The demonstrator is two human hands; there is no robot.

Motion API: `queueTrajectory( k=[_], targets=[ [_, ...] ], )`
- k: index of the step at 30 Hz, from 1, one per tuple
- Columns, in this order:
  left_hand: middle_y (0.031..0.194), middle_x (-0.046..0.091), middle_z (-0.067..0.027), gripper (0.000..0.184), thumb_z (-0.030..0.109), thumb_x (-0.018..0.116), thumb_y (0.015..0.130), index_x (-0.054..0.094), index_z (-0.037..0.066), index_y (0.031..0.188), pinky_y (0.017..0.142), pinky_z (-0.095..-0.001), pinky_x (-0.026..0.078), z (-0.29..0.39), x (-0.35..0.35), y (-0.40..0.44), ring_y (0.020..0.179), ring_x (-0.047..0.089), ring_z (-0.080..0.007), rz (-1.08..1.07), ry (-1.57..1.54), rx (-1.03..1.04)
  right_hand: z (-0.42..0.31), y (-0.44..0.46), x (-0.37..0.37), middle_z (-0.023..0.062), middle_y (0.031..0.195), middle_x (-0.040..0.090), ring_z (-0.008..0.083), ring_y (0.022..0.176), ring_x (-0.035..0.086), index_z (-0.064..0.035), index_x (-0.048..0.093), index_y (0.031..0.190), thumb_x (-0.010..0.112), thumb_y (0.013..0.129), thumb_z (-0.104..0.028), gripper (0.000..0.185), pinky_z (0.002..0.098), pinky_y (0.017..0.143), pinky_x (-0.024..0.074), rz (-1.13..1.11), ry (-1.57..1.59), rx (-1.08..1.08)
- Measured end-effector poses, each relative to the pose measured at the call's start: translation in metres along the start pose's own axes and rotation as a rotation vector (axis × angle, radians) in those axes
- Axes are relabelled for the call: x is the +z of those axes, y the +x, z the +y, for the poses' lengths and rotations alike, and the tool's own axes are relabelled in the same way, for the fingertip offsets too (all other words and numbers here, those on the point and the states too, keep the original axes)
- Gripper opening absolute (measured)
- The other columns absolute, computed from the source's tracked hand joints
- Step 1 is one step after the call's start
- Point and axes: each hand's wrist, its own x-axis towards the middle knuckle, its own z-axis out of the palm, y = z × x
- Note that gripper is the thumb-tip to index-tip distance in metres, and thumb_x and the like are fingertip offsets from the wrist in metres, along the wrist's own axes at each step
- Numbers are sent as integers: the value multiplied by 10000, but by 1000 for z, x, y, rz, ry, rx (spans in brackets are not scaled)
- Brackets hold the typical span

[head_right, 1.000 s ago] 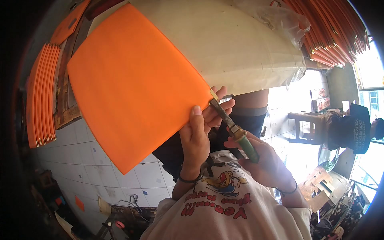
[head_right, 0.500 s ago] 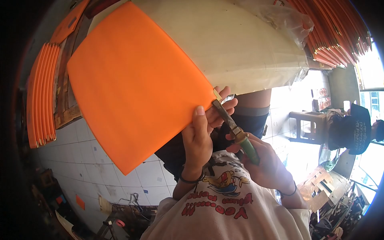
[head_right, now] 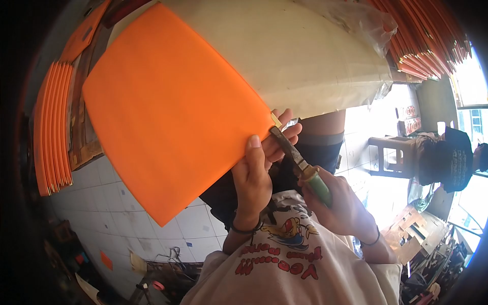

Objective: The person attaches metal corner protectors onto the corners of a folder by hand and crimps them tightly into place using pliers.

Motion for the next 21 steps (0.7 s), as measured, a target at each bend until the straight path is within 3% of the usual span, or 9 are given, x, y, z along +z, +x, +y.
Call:
queueTrajectory(
  k=[6,12,18,21],
  targets=[
    [1368,531,-264,526,264,188,1079,352,-124,1394,994,-365,522,1,-2,2,1178,622,-307,-2,46,-12,9,4,0,155,761,646,287,644,633,-27,590,993,588,883,-49,113,388,627,492,56,6,-29],
    [1388,515,-256,559,318,203,1082,353,-111,1407,1014,-367,506,5,0,3,1215,598,-308,26,19,-77,14,8,7,115,717,641,278,641,648,-30,569,969,599,880,-41,95,370,605,483,176,-135,-66],
    [1441,443,-281,485,240,220,1084,291,-88,1435,1074,-424,446,5,-3,0,1273,547,-346,-30,-47,-73,28,-1,5,72,787,667,172,717,651,-6,581,989,597,874,-41,121,328,649,497,108,386,-1],
    [1364,506,-310,580,335,246,1073,332,-134,1403,983,-407,533,3,2,1,1178,614,-357,31,46,-11,27,0,-3,44,836,668,133,753,624,4,612,1043,598,871,-40,178,308,714,504,-114,281,52]
  ],
)
